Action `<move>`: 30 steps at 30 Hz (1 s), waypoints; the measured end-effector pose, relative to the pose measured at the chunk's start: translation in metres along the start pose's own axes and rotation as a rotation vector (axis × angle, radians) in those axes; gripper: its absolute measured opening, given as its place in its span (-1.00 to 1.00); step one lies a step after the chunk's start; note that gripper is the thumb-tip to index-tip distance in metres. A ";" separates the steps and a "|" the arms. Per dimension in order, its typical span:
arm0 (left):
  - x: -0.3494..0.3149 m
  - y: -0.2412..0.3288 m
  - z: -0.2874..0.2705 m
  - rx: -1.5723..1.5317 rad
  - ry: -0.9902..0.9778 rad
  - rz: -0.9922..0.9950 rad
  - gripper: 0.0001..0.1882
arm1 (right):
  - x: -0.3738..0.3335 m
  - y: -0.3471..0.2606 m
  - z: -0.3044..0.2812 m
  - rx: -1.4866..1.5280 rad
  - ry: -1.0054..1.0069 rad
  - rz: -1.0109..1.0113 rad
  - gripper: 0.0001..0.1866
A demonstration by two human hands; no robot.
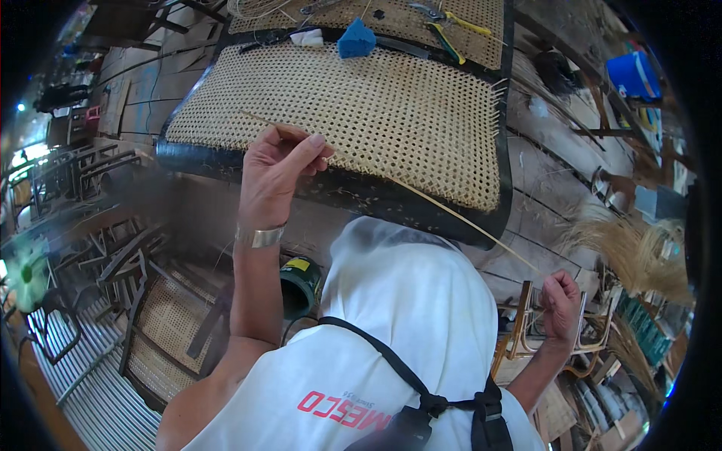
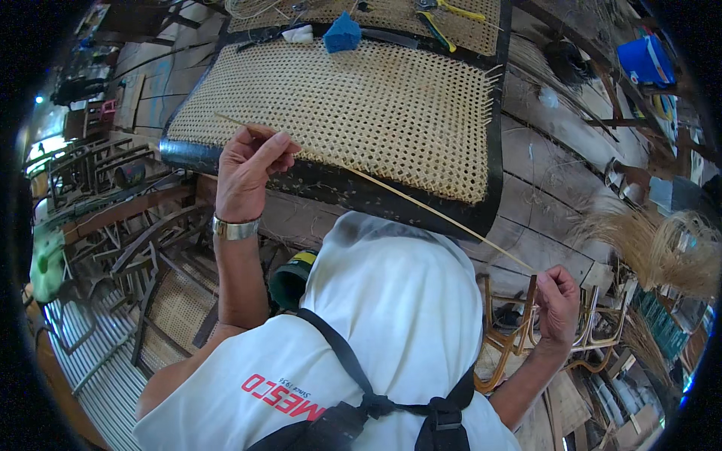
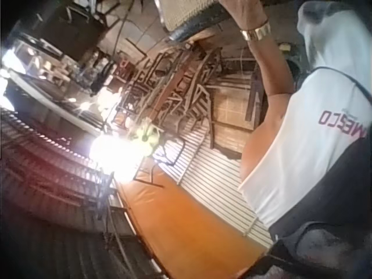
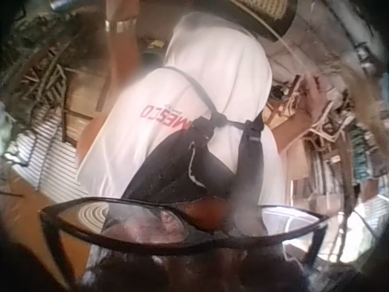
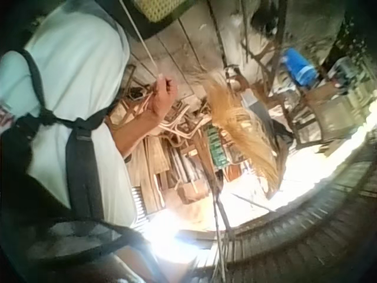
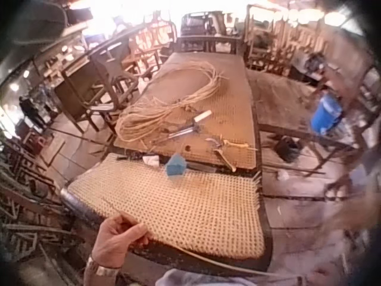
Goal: Weaving cane material onto a chair seat frame using hand tools.
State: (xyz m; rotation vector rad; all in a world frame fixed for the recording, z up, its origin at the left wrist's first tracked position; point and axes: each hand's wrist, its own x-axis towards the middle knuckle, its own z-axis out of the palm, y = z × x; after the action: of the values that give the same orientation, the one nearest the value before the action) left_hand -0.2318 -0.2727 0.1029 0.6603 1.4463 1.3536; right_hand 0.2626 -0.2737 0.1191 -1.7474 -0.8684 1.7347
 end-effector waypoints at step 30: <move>0.116 0.057 -0.068 -0.219 0.248 0.300 -0.83 | 0.042 -0.057 0.118 -0.364 -0.186 -0.185 -0.91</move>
State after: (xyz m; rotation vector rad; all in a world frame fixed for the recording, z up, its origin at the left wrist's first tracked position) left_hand -0.3465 -0.1838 0.1138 0.5984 1.4010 1.8532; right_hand 0.1391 -0.2135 0.1291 -1.6737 -1.4564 1.7134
